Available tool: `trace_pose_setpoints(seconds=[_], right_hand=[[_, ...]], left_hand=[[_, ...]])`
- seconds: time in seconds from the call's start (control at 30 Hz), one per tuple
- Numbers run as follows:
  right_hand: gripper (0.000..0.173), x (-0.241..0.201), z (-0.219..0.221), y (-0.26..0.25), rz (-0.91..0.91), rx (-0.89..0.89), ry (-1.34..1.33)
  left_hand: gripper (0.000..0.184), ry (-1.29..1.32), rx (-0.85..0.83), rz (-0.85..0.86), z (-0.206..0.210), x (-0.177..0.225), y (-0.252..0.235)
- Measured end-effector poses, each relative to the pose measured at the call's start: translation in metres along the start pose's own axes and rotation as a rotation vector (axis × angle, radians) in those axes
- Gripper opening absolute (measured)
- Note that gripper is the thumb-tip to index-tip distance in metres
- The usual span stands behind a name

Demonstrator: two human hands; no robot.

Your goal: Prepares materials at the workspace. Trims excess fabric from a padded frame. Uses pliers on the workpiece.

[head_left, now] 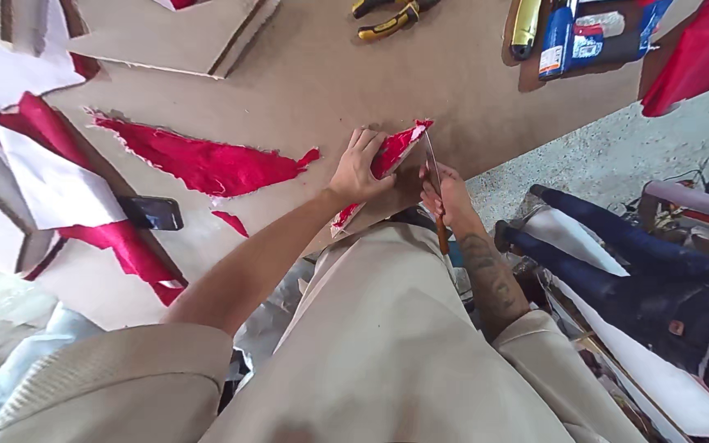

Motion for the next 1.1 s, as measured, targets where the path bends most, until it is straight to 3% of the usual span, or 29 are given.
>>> trace_pose_setpoints(seconds=[0.13, 0.3, 0.37, 0.43, 0.57, 0.67, 1.1], right_hand=[[0.050, -0.004, -0.002, 0.018, -0.102, 0.240, 0.407], [0.036, -0.030, -0.008, 0.047, -0.290, 0.359, 0.847], [0.035, -0.037, -0.011, 0.065, -0.313, 0.436, 0.983], [0.036, -0.034, -0.018, 0.079, -0.305, 0.519, 1.084], [0.034, -0.018, -0.034, 0.092, -0.276, 0.589, 1.134], [0.034, -0.008, -0.039, 0.098, -0.261, 0.594, 1.147], [0.034, 0.008, -0.035, 0.071, -0.277, 0.636, 1.325]], left_hand=[[0.083, 0.029, -0.043, -0.010, -0.003, 0.002, 0.003], [0.079, -0.109, -0.105, -0.058, -0.014, 0.017, 0.007], [0.083, -0.181, -0.050, -0.106, -0.019, 0.032, 0.000], [0.075, -0.140, 0.017, -0.078, -0.016, 0.053, -0.016], [0.034, -0.016, 0.052, 0.214, 0.016, 0.065, -0.045], [0.020, 0.023, 0.130, 0.289, 0.023, 0.063, -0.048], [0.015, -0.009, 0.183, 0.270, 0.023, 0.059, -0.047]])
Point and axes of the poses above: each hand's wrist, its own y-axis away from the middle knuckle, its own z-axis out of the palm, x = y × z, the point moved 2 cm from there along -y, towards the middle knuckle, and after that the axes turned 13 degrees about -x, right-handed, at the moved point
